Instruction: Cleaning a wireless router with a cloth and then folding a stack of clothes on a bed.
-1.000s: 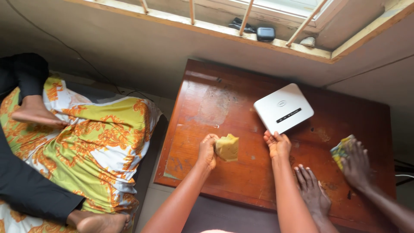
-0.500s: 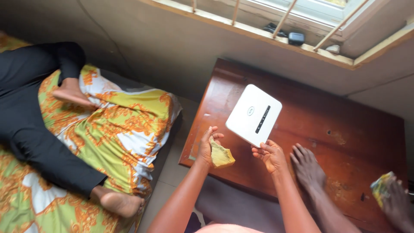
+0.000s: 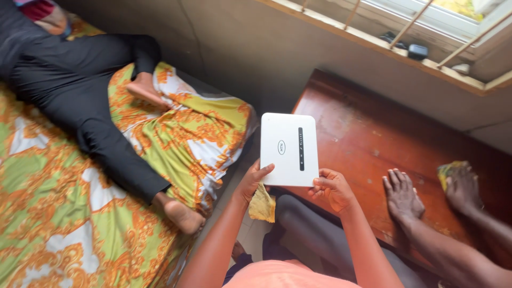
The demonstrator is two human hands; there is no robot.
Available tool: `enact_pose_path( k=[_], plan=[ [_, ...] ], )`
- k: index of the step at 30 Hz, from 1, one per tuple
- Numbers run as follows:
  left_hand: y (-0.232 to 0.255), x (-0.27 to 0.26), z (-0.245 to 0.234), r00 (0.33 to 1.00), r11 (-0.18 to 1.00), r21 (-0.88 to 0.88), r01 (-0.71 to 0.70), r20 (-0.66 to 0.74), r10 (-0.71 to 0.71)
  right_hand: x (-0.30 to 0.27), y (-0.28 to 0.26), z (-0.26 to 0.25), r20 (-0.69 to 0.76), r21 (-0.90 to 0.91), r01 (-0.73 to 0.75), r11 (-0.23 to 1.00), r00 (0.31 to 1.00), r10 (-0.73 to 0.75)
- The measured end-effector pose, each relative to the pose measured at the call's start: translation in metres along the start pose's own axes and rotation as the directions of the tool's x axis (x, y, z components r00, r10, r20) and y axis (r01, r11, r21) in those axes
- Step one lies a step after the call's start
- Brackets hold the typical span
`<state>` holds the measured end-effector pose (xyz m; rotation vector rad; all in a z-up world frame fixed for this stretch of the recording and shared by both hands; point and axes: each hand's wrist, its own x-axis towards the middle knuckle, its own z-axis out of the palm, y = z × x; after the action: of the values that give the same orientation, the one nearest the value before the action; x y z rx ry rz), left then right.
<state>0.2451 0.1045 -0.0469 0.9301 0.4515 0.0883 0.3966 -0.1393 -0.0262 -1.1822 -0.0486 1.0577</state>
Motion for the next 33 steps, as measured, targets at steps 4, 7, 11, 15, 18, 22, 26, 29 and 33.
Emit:
enact_pose_path(
  k=[4,7,11,15,18,22,26,29,33],
  plan=[
    [0.031,-0.045,-0.006,0.999,0.956,-0.288,-0.052,-0.010,0.051,0.003,0.013,0.049,0.004,-0.092,0.018,0.996,1.000,-0.018],
    [0.033,-0.061,-0.023,0.989,0.943,-0.306,-0.128,-0.108,0.099,-0.010,0.018,0.105,-0.159,-0.246,0.085,0.966,0.979,-0.127],
    [0.027,-0.071,-0.047,0.951,0.923,-0.283,-0.263,-0.237,0.198,-0.042,0.037,0.164,-0.014,-0.780,0.486,0.395,0.618,-0.786],
    [0.052,-0.097,-0.039,0.915,0.931,-0.256,-0.259,-0.374,0.151,-0.081,0.046,0.228,0.365,-0.681,0.723,0.114,0.470,-0.803],
    [0.050,-0.106,-0.041,0.896,0.926,-0.245,-0.288,-0.409,0.171,-0.090,0.066,0.252,0.472,-0.632,0.768,0.103,0.487,-0.735],
    [0.055,-0.118,-0.037,0.878,0.919,-0.213,-0.332,-0.426,0.218,-0.089,0.079,0.260,0.521,-0.698,0.716,-0.005,0.503,-0.690],
    [0.053,-0.122,-0.035,0.863,0.840,-0.333,-0.428,-0.425,0.272,-0.084,0.070,0.252,0.524,-0.718,0.693,0.067,0.600,-0.604],
    [0.055,-0.130,-0.030,0.869,0.785,-0.411,-0.464,-0.384,0.313,-0.096,0.040,0.258,0.560,-0.700,0.714,-0.010,0.541,-0.628],
    [0.050,-0.129,-0.039,0.891,0.786,-0.445,-0.429,-0.353,0.286,-0.115,-0.008,0.271,0.667,-0.621,0.725,-0.299,0.288,-0.687]
  ],
)
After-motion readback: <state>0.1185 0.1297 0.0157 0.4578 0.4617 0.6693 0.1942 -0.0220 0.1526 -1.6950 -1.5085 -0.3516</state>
